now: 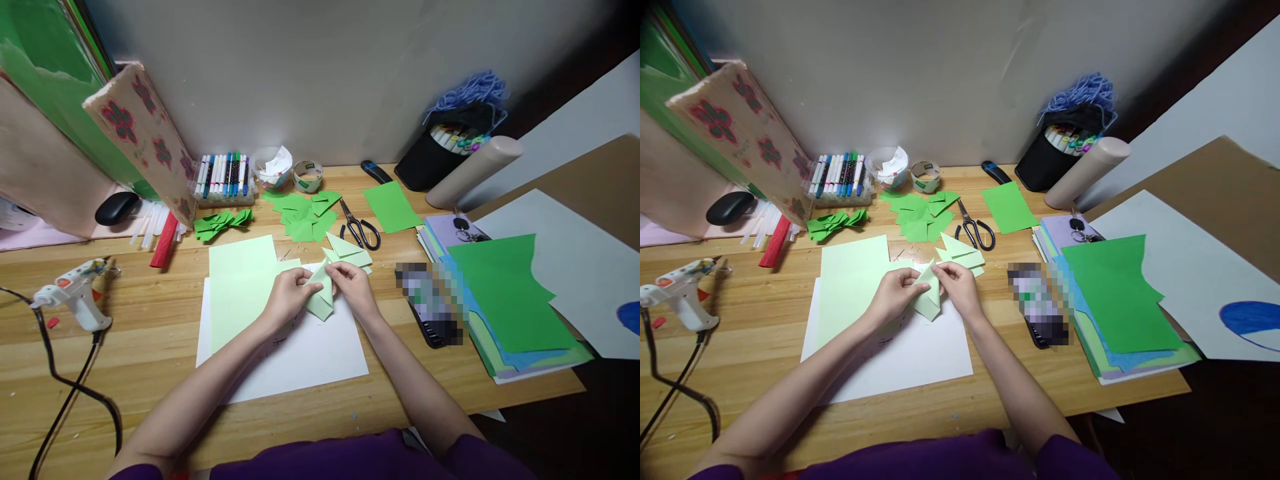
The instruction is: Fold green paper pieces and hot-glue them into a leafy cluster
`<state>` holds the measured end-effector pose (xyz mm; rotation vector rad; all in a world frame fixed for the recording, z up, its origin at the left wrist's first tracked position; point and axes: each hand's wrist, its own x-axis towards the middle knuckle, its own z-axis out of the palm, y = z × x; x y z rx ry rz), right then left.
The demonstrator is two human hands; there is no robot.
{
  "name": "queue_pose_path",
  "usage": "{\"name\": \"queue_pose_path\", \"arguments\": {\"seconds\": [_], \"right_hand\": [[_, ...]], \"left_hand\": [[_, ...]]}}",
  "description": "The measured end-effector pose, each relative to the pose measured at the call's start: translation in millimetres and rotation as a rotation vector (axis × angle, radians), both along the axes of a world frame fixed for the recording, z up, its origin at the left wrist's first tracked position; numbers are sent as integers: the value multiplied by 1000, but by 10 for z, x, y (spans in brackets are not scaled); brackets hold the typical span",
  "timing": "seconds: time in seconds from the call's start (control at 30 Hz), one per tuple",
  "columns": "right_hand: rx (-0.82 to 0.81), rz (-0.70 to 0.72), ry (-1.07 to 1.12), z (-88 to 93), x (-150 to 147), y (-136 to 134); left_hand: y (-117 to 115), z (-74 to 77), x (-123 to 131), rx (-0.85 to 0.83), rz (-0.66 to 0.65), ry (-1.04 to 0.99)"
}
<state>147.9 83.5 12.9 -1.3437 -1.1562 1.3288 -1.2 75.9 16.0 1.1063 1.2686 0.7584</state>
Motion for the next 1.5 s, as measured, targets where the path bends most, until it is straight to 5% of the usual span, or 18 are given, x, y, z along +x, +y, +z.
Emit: {"name": "queue_pose_path", "arguments": {"seconds": [0.47,0.7,1.5], "right_hand": [[-109,59,120,4,32,43],[-53,-48,63,-48,23,35],[14,-24,75,-17,28,39]], "left_hand": [[25,83,4,-122,-38,-118],[27,129,-2,-171,-50,-131],[48,110,-38,-227,-133,-144]]}}
